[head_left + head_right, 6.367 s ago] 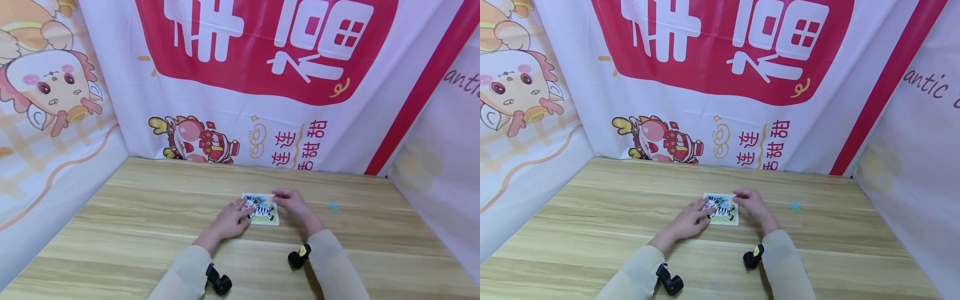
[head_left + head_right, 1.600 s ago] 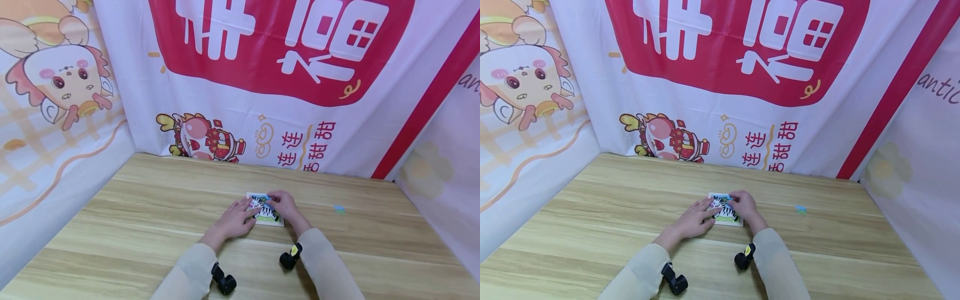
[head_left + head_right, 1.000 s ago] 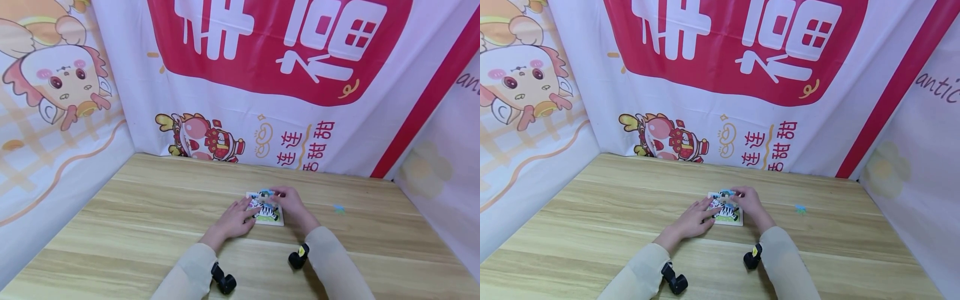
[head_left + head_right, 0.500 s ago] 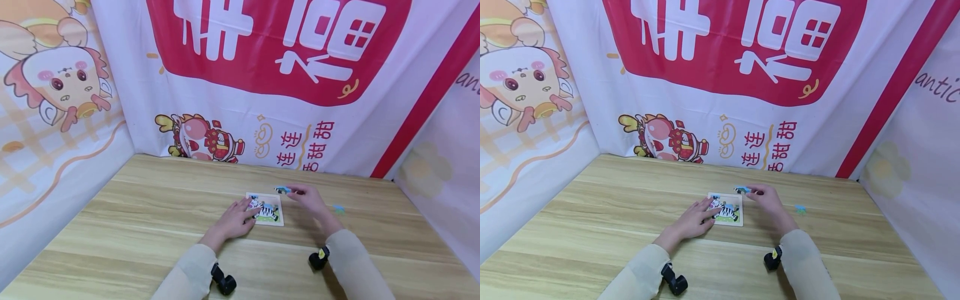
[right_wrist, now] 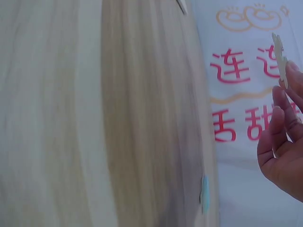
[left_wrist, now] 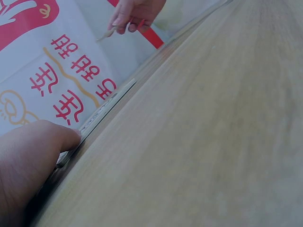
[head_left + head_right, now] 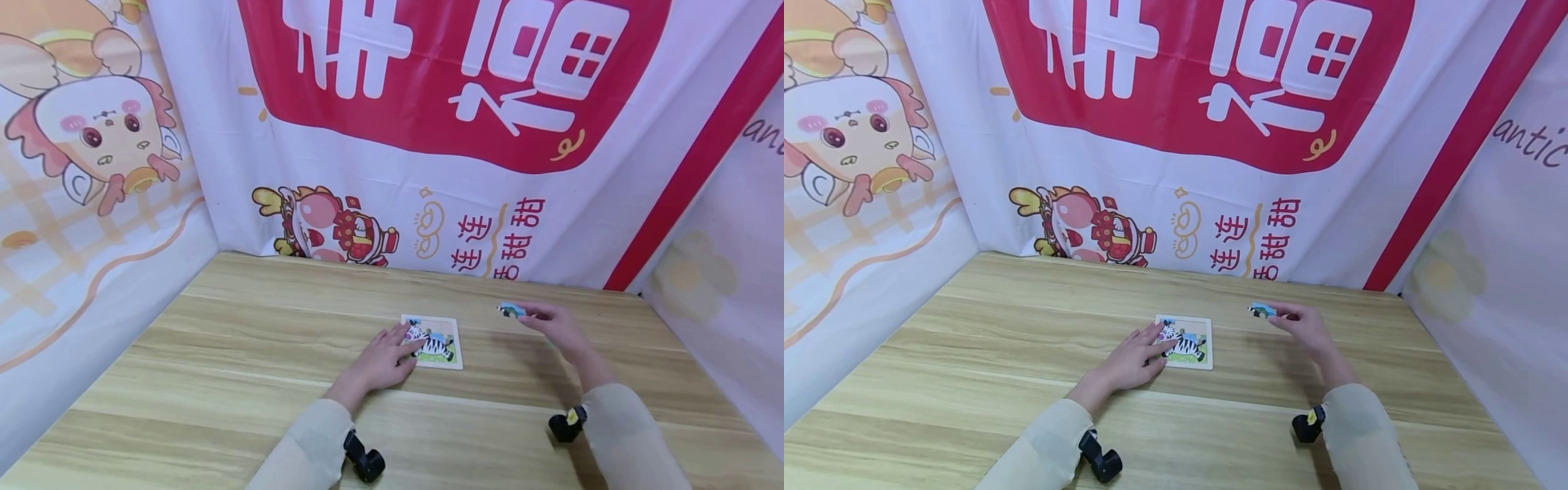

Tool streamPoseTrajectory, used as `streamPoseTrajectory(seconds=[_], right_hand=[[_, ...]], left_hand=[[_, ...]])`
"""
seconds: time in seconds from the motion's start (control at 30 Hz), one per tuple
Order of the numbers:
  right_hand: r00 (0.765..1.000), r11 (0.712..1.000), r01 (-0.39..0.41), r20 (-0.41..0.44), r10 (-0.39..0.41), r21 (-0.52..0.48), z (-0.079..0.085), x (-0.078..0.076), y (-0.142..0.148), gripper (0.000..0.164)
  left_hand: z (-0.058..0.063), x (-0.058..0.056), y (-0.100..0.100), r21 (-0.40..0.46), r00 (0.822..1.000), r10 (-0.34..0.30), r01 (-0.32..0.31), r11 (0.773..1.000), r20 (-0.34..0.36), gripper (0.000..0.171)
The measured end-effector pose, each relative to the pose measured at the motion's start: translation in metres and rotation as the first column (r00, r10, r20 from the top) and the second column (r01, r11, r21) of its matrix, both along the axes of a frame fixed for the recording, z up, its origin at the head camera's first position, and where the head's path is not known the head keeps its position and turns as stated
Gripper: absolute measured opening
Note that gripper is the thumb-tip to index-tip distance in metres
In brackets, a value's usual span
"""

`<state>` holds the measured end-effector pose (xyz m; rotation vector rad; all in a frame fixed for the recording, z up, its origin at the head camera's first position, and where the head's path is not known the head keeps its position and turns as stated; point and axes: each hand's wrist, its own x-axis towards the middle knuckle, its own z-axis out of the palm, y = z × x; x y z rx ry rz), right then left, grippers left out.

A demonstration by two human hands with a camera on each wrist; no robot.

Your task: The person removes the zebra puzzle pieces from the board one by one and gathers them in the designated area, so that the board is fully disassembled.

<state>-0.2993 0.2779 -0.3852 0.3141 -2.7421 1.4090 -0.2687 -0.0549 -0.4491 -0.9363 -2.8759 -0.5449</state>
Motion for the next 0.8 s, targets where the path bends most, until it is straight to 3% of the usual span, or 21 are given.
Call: streamPoseTrajectory(seconds=[0.2, 0.43, 0.63, 0.8], right_hand=[[1.000, 1.000, -0.002, 0.000, 0.002, 0.001, -0.006, 0.003, 0.021, 0.041], [0.990, 0.999, 0.037, 0.133, -0.038, 0.011, -0.021, -0.002, 0.037, 0.046], [0.991, 0.996, 0.036, 0.130, -0.025, -0.081, -0.037, -0.008, 0.039, 0.042], [0.990, 0.995, 0.075, 0.128, -0.066, -0.063, -0.044, -0.009, 0.037, 0.041]], left_hand=[[0.000, 0.001, 0.000, 0.006, 1.000, 0.000, 0.000, 1.000, 0.000, 0.044], [0.000, 0.002, 0.000, 0.007, 1.000, 0.000, 0.000, 1.000, 0.003, 0.044], [0.001, 0.002, -0.001, 0.005, 1.000, -0.004, 0.004, 1.000, -0.010, 0.044], [0.002, 0.001, 0.000, 0.000, 1.000, -0.007, 0.007, 1.000, -0.007, 0.044]])
